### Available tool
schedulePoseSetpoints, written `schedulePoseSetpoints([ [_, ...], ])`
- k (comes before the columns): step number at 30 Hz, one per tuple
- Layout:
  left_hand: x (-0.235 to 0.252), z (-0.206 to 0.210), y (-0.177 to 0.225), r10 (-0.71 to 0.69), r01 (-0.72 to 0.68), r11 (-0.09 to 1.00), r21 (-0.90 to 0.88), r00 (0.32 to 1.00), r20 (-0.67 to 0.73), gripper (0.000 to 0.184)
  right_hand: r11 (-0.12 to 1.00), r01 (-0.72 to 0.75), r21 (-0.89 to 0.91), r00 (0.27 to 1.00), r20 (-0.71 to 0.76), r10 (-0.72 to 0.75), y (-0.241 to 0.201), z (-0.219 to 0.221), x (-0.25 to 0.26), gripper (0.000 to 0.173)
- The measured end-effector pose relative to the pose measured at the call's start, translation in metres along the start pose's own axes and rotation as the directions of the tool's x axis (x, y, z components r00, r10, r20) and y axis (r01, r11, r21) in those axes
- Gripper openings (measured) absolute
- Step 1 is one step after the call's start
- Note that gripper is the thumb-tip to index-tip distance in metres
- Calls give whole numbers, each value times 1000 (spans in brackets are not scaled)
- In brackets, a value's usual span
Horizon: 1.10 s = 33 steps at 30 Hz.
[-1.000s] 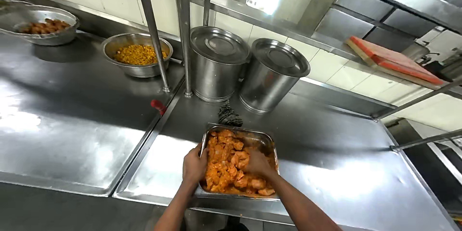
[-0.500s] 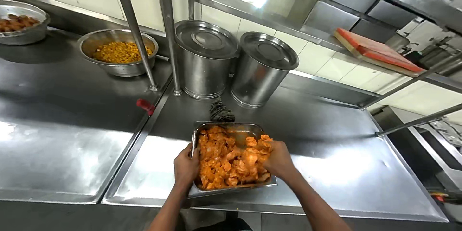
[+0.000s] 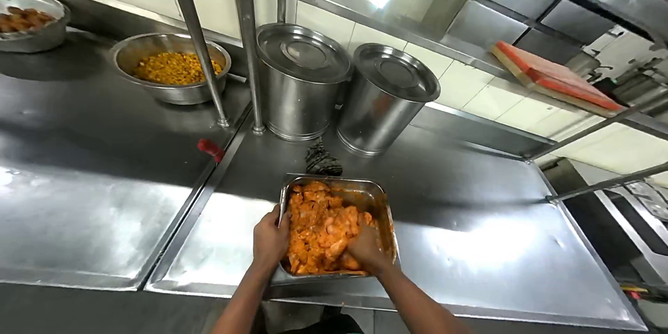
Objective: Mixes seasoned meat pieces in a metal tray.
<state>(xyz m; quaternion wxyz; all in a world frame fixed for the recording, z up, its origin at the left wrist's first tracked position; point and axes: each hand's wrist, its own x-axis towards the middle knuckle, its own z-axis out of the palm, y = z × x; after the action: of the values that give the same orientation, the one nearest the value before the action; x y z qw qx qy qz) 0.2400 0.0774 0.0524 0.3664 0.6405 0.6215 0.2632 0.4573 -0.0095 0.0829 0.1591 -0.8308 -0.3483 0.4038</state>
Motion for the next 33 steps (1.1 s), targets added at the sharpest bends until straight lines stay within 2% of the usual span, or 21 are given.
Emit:
schedulePoseSetpoints([
  [1, 1, 0, -1, 1, -1, 1000, 0, 1000, 14, 37, 957, 31, 289, 999, -45, -19, 3, 4, 5, 72],
  [3, 6, -3, -3, 10, -9, 1000, -17, 1000, 30, 38, 651, 58, 757, 998, -38, -44, 5, 8, 19, 41],
  [4, 6, -4, -5, 12, -10, 999, -31, 999, 38, 37, 492, 35, 870, 997, 7, -82, 6, 3, 19, 35],
  [5, 6, -4, -5, 13, -11, 999, -48, 999, 39, 36, 403, 22, 915, 991, 31, -127, 5, -8, 17, 34],
  [6, 8, -5, -5, 14, -11, 998, -57, 999, 41, 36, 397, 44, 917, 986, 23, -163, 1, -22, 12, 35],
  [9, 12, -6, 0, 16, -15, 1000, -24, 997, 70, 36, 582, 222, 782, 965, -90, -247, -17, -70, -11, 37],
  [12, 14, -6, -1, 47, -47, 999, -4, 997, 65, 34, 800, 454, 394, 887, -286, -363, -37, -100, -38, 26],
  [15, 14, -6, 1, 41, -41, 999, -2, 998, 58, 32, 840, 536, 83, 739, -528, -419, -49, -97, -61, 28],
  [16, 15, -6, 1, 31, -32, 999, 3, 998, 56, 32, 847, 530, 50, 711, -571, -411, -48, -89, -60, 31],
  [17, 15, -6, 1, 26, -26, 1000, 5, 998, 53, 32, 865, 502, 9, 717, -564, -410, -43, -80, -54, 34],
  [18, 15, -6, 1, 21, -22, 1000, 4, 998, 51, 32, 897, 435, -76, 778, -469, -418, -36, -72, -44, 37],
  [19, 15, -6, 2, 15, -16, 1000, 2, 998, 55, 33, 923, 327, -203, 897, -240, -371, -32, -71, -33, 44],
  [20, 13, -6, 3, 7, -7, 1000, 5, 998, 66, 34, 899, 258, -355, 964, 33, -264, -31, -73, -21, 50],
  [21, 13, -6, 3, 3, -4, 1000, 8, 997, 72, 35, 856, 259, -447, 962, 199, -187, -31, -74, -9, 48],
  [22, 14, -7, 3, 1, -2, 1000, 13, 997, 74, 35, 843, 272, -464, 953, 253, -168, -33, -78, 1, 42],
  [24, 14, -9, 3, -1, 0, 1000, 7, 998, 71, 35, 880, 316, -356, 945, 196, -260, -29, -85, 27, 31],
  [25, 13, -9, 3, -3, 2, 1000, 7, 997, 72, 35, 894, 345, -286, 935, 184, -303, -26, -85, 42, 33],
  [27, 15, -8, 4, -9, 8, 1000, 23, 997, 73, 34, 894, 367, -256, 913, 284, -294, -23, -76, 69, 63],
  [29, 13, -7, 5, -29, 26, 998, 49, 997, 77, 34, 851, 376, -367, 886, 411, -214, -26, -51, 67, 90],
  [31, 11, -7, 5, -44, 40, 998, 57, 997, 67, 35, 772, 406, -489, 882, 432, -190, -32, -26, 33, 102],
  [33, 11, -4, 3, -34, 33, 999, 37, 998, 45, 36, 714, 399, -576, 904, 379, -199, -29, -10, 1, 102],
])
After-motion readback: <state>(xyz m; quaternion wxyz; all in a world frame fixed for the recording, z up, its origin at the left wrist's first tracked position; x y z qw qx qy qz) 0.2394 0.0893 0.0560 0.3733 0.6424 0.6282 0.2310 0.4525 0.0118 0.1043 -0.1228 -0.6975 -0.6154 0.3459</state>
